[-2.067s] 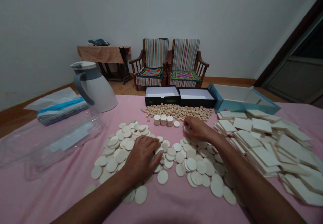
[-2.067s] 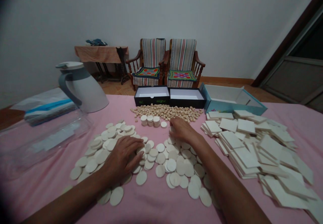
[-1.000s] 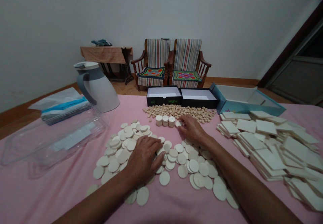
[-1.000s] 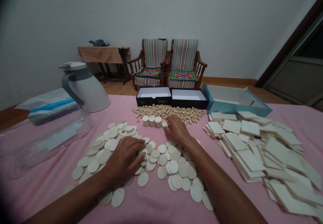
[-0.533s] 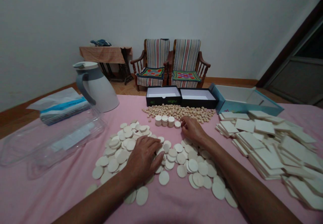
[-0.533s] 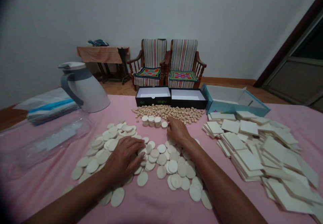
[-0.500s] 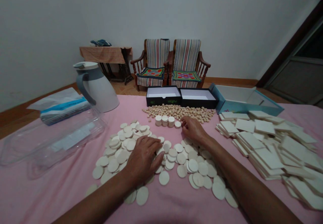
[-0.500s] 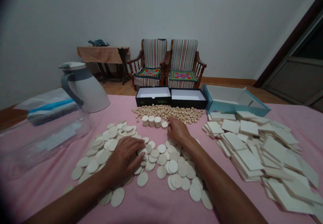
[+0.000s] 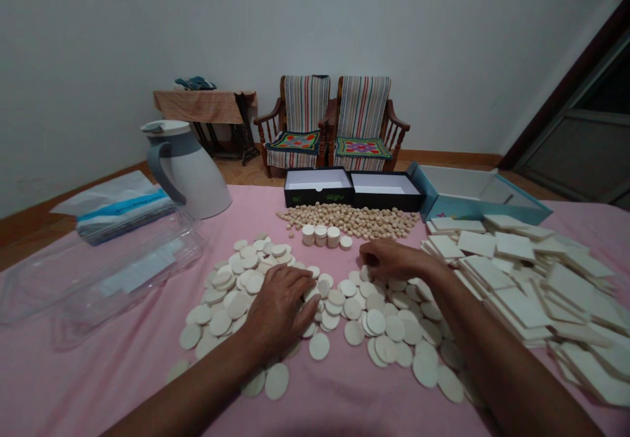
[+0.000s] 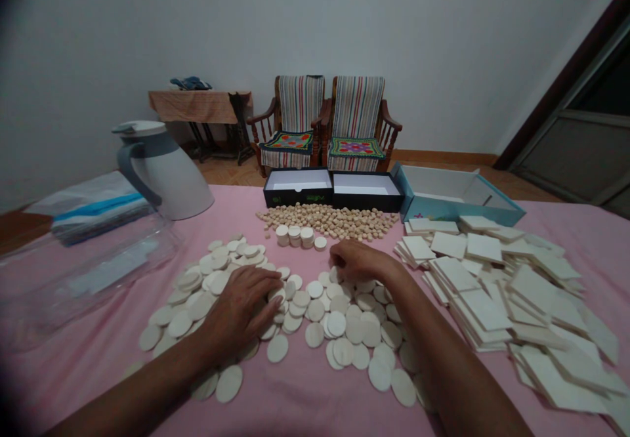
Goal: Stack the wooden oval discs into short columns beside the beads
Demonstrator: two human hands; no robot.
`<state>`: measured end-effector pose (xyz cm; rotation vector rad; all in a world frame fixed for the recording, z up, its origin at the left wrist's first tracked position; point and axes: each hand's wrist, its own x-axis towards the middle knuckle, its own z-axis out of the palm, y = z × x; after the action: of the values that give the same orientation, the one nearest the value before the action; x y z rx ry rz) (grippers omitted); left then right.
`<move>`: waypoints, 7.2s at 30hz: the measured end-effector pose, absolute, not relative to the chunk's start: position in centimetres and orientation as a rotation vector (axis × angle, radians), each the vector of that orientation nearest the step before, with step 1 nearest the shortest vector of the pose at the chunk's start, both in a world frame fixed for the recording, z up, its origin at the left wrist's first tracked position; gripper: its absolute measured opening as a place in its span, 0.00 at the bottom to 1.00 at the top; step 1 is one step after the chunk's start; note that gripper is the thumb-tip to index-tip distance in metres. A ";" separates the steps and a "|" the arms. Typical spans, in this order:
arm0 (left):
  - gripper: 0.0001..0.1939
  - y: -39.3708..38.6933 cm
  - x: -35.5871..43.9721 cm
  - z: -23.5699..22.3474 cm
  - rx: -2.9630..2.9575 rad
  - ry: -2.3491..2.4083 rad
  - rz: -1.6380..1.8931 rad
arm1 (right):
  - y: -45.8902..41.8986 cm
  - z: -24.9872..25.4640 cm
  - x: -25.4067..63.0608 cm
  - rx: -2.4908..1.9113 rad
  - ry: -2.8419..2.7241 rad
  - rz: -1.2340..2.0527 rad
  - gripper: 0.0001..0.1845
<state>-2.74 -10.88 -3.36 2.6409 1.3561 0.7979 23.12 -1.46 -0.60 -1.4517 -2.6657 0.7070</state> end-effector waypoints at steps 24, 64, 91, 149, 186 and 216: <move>0.09 -10.8 -2.7 -3.2 2.635 1.355 0.798 | -0.1 -3.1 22.2 -1.616 -2.317 0.383 0.09; 0.09 -10.8 -2.8 -3.4 2.639 1.356 0.809 | -3.3 -0.8 20.4 -1.437 -2.766 0.352 0.15; 0.09 -10.8 -2.7 -3.4 2.633 1.351 0.818 | 0.4 -3.4 20.6 -1.287 -2.231 0.238 0.09; 0.09 -10.8 -2.6 -3.3 2.648 1.352 0.842 | -0.4 -1.8 22.3 -1.560 -2.375 0.445 0.10; 0.08 -10.8 -2.6 -3.3 2.642 1.350 0.809 | -3.7 0.1 19.3 -1.129 -2.769 0.899 0.15; 0.09 -10.8 -2.7 -3.5 2.637 1.350 0.810 | -0.1 -1.4 22.2 -1.624 -2.293 0.351 0.09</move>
<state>-2.73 -10.79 -3.50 2.6368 1.3499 0.8104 22.20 -0.07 -1.37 -1.6239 -2.2932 0.3509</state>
